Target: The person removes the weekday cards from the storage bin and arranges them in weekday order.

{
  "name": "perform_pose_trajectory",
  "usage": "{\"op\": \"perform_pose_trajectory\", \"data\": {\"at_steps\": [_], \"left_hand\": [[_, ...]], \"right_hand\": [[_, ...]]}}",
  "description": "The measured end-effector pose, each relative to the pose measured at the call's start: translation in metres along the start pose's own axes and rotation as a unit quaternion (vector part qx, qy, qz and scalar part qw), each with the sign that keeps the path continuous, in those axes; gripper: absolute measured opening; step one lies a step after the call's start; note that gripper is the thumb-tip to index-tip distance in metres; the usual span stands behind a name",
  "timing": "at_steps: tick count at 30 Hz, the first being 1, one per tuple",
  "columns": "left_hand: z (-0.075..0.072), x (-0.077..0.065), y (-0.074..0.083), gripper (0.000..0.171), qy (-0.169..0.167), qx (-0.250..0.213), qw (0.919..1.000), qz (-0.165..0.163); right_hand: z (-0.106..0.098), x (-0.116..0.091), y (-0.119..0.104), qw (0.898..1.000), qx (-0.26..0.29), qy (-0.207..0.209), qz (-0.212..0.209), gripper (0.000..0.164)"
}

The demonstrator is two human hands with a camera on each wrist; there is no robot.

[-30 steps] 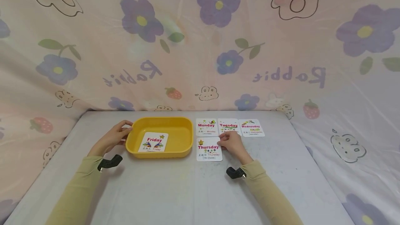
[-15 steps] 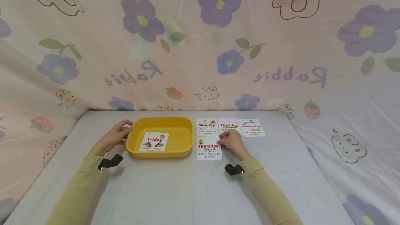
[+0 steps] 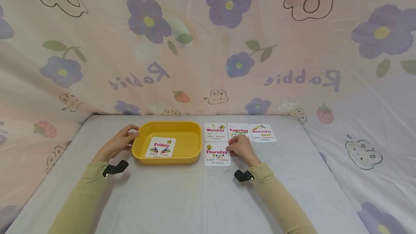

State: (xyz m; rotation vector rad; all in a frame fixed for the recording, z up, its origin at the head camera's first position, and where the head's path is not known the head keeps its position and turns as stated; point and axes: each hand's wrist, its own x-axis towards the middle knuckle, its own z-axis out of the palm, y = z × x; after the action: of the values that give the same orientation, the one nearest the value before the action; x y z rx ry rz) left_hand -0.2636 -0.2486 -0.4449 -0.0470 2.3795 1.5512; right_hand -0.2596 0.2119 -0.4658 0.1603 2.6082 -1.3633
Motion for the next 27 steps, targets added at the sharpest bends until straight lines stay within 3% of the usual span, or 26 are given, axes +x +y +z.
{"op": "perform_pose_trajectory", "data": {"at_steps": [15, 19, 27], "left_hand": [[0.001, 0.000, -0.001, 0.033, 0.001, -0.013, 0.9999, -0.002], [0.000, -0.001, 0.000, 0.033, 0.001, -0.013, 0.9999, -0.001], [0.001, -0.002, 0.002, 0.034, -0.005, -0.014, 0.9999, 0.002]], "right_hand": [[-0.002, 0.002, -0.003, 1.000, 0.007, 0.008, -0.019, 0.020], [-0.005, 0.004, -0.015, 0.999, 0.030, 0.001, -0.031, 0.023], [-0.003, 0.004, -0.057, 0.992, 0.092, -0.062, -0.068, 0.031]]}}
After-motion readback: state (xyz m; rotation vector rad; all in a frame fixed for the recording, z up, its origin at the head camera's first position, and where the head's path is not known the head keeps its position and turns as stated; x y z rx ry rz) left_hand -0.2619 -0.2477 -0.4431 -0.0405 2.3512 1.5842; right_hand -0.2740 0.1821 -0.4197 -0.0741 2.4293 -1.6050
